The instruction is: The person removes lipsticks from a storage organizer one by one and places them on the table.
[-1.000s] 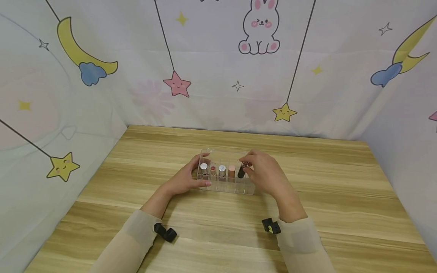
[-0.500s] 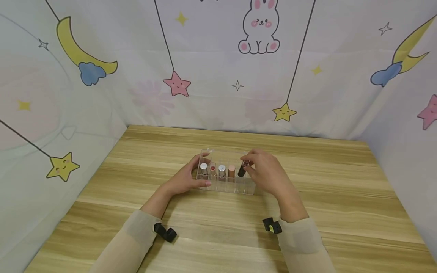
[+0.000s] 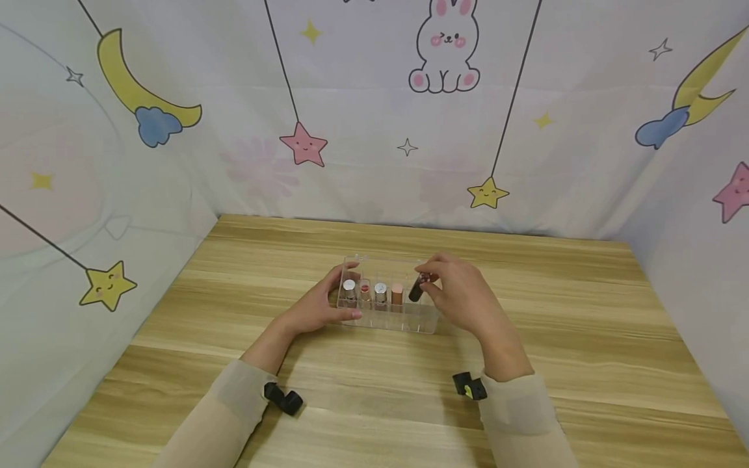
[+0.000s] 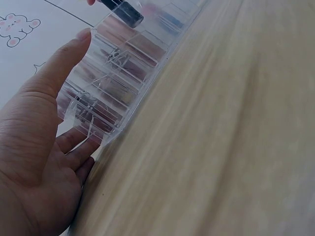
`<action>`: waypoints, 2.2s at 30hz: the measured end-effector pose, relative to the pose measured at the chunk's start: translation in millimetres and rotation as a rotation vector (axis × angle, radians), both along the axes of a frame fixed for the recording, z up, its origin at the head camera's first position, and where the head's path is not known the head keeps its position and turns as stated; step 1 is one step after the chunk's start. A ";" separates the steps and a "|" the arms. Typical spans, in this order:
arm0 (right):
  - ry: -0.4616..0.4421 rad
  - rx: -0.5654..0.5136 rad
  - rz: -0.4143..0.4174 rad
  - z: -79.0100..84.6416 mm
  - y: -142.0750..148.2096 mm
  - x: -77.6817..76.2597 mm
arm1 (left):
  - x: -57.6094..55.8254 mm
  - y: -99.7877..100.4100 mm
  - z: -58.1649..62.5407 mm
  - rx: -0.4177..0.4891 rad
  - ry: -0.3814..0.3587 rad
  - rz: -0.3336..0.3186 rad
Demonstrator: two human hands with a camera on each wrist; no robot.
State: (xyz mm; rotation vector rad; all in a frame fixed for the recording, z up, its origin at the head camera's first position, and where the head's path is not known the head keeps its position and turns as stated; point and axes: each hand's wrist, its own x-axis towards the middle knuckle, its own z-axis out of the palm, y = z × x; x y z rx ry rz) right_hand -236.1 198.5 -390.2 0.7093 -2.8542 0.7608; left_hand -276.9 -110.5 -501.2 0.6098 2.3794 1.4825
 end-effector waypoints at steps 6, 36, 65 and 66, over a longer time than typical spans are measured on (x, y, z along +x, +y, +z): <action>-0.013 -0.019 -0.007 1.7 2.1 0.0 | -0.5 0.3 -0.1 0.003 -0.006 0.000; 0.002 -0.052 0.002 4.2 7.8 1.2 | 0.9 -0.1 0.1 0.000 -0.003 0.004; 0.054 -0.061 -0.015 13.3 18.0 3.8 | 3.2 0.8 3.2 -0.003 -0.001 0.010; 0.057 -0.065 -0.018 13.5 18.9 3.7 | 3.1 0.7 3.0 -0.001 0.001 0.008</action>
